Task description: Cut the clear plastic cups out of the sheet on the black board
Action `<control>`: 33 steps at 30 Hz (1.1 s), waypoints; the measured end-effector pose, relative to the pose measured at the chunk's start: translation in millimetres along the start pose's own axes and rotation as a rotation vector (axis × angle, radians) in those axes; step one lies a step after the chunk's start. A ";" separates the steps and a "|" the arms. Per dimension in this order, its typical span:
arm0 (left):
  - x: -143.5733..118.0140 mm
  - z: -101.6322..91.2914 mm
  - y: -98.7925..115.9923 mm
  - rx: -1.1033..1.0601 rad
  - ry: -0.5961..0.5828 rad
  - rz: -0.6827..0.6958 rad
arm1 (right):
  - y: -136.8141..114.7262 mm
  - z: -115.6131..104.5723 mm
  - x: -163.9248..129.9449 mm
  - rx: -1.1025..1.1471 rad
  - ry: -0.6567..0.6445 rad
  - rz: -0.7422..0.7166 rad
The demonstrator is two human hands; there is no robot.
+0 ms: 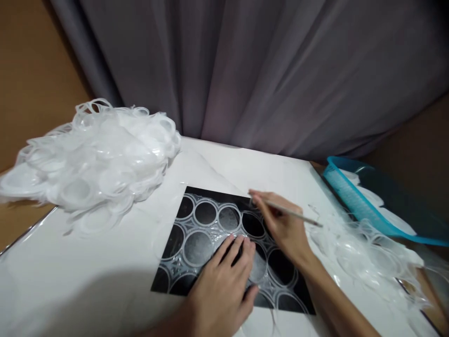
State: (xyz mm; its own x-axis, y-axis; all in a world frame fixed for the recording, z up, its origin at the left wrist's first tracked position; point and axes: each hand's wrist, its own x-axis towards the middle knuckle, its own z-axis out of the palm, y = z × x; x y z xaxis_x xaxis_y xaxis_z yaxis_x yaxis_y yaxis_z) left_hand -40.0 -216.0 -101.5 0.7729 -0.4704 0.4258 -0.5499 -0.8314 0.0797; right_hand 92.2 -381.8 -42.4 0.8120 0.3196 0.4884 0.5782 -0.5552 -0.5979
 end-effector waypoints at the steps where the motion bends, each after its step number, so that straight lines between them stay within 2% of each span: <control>1: -0.4 -0.4 0.7 0.008 0.008 -0.004 | -5.3 7.5 -9.7 0.062 -0.060 0.027; 5: -1.2 -4.2 4.3 0.046 0.058 -0.028 | -9.8 20.3 -29.3 0.225 -0.180 0.137; 9: -7.0 -0.1 9.7 0.095 0.107 -0.192 | -7.2 16.3 -31.9 0.280 -0.218 0.151; 12: -11.6 4.8 13.6 0.087 0.124 -0.231 | -8.4 14.6 -33.7 0.371 -0.311 0.180; 15: -12.7 3.6 15.6 0.069 0.132 -0.270 | -8.5 14.0 -34.0 0.433 -0.342 0.255; 19: -11.9 -4.5 14.6 0.064 0.131 -0.269 | -5.0 11.5 -31.7 0.469 -0.408 0.299; 24: -12.5 -10.8 12.4 0.077 0.062 -0.258 | -2.4 11.1 -30.8 0.479 -0.471 0.322; 29: -12.3 -10.6 14.3 0.088 0.063 -0.283 | -8.2 10.8 -29.8 0.448 -0.446 0.232; 31: -11.7 -10.3 15.5 0.095 0.059 -0.283 | -9.9 10.1 -31.0 0.389 -0.437 0.110; 33: -10.9 -9.9 16.6 0.106 0.058 -0.282 | -9.3 9.8 -35.1 0.271 -0.447 -0.072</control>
State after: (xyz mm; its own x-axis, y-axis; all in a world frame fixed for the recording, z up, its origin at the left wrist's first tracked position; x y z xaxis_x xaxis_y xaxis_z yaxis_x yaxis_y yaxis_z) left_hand -60.7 -221.7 -95.9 0.8691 -0.2019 0.4516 -0.2781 -0.9544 0.1085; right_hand 59.1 -380.3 -60.2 0.6902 0.6789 0.2505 0.5854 -0.3204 -0.7447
